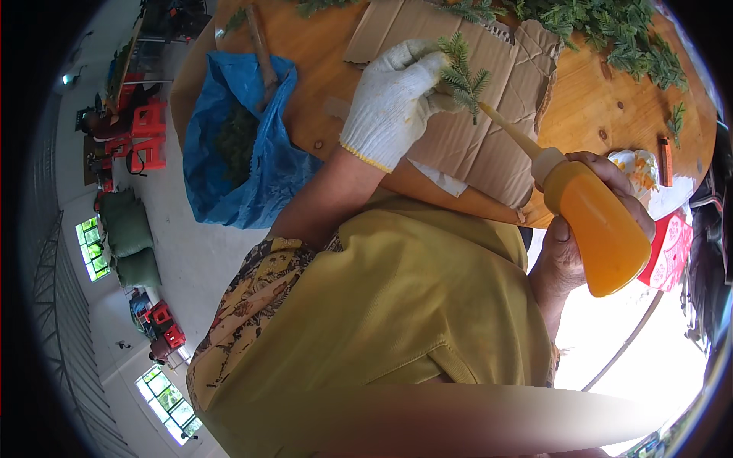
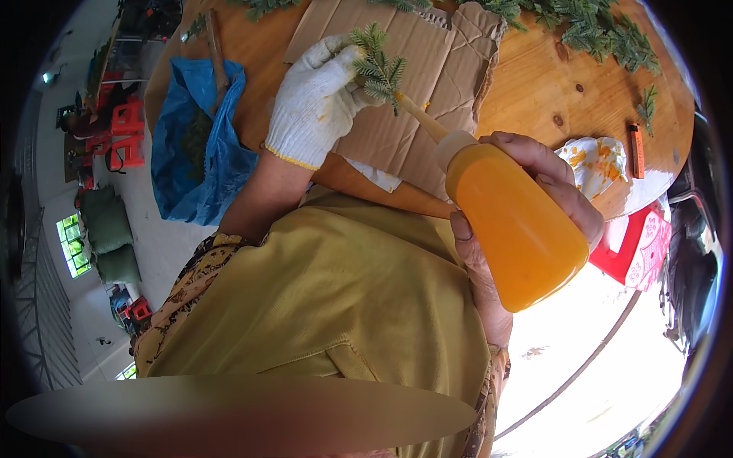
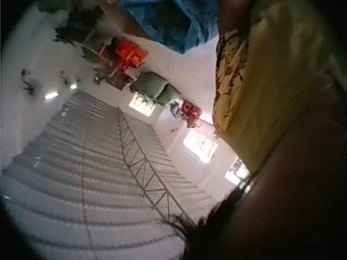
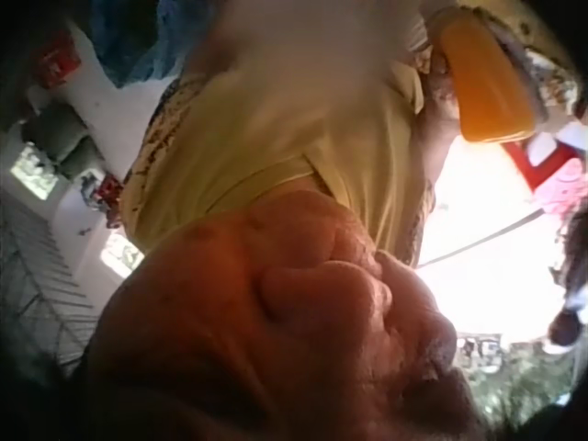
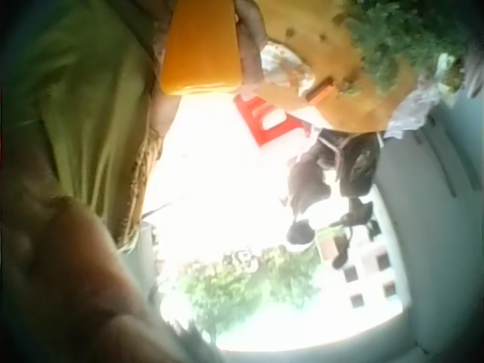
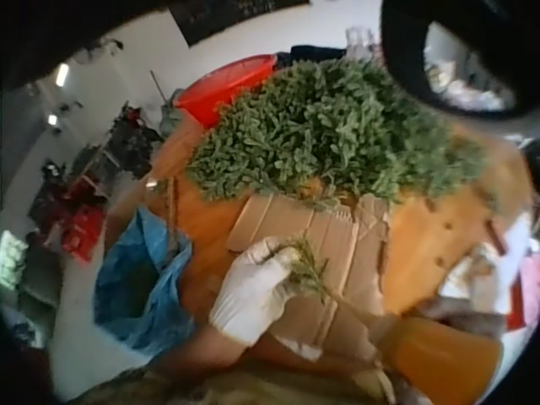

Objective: Applying a liquid substance from a squeeze bottle to small plant cuttings on a cardboard surface.

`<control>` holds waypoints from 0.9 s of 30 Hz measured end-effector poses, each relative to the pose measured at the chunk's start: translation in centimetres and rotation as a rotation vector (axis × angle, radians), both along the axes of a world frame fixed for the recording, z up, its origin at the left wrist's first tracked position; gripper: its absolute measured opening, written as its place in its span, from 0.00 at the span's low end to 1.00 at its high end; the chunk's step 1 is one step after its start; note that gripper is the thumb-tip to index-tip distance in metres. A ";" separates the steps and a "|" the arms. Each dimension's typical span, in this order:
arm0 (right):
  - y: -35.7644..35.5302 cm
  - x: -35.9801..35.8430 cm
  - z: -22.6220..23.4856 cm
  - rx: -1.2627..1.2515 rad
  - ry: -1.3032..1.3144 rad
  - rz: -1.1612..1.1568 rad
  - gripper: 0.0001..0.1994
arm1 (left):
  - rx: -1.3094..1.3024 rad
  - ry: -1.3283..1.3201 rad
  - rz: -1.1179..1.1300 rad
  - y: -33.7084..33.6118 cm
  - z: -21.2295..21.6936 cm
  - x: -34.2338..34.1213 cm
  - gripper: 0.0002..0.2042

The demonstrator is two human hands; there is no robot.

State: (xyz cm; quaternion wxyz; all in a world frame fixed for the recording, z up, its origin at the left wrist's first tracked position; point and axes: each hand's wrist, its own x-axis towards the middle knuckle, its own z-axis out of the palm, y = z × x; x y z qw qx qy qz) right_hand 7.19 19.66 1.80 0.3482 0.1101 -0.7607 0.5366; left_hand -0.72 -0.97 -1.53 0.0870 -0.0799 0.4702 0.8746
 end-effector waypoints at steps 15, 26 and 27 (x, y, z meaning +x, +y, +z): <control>-0.1 0.0 -1.3 -0.198 -0.040 0.142 0.24 | 0.015 0.050 0.028 -1.6 0.3 -0.3 0.06; 1.0 -0.8 -3.4 -0.554 -0.119 0.001 0.31 | -1.395 0.184 0.560 -22.6 9.2 4.7 0.12; 1.2 -0.9 -3.6 -0.540 -0.128 0.008 0.31 | -1.636 -0.013 0.441 -24.5 9.1 5.2 0.14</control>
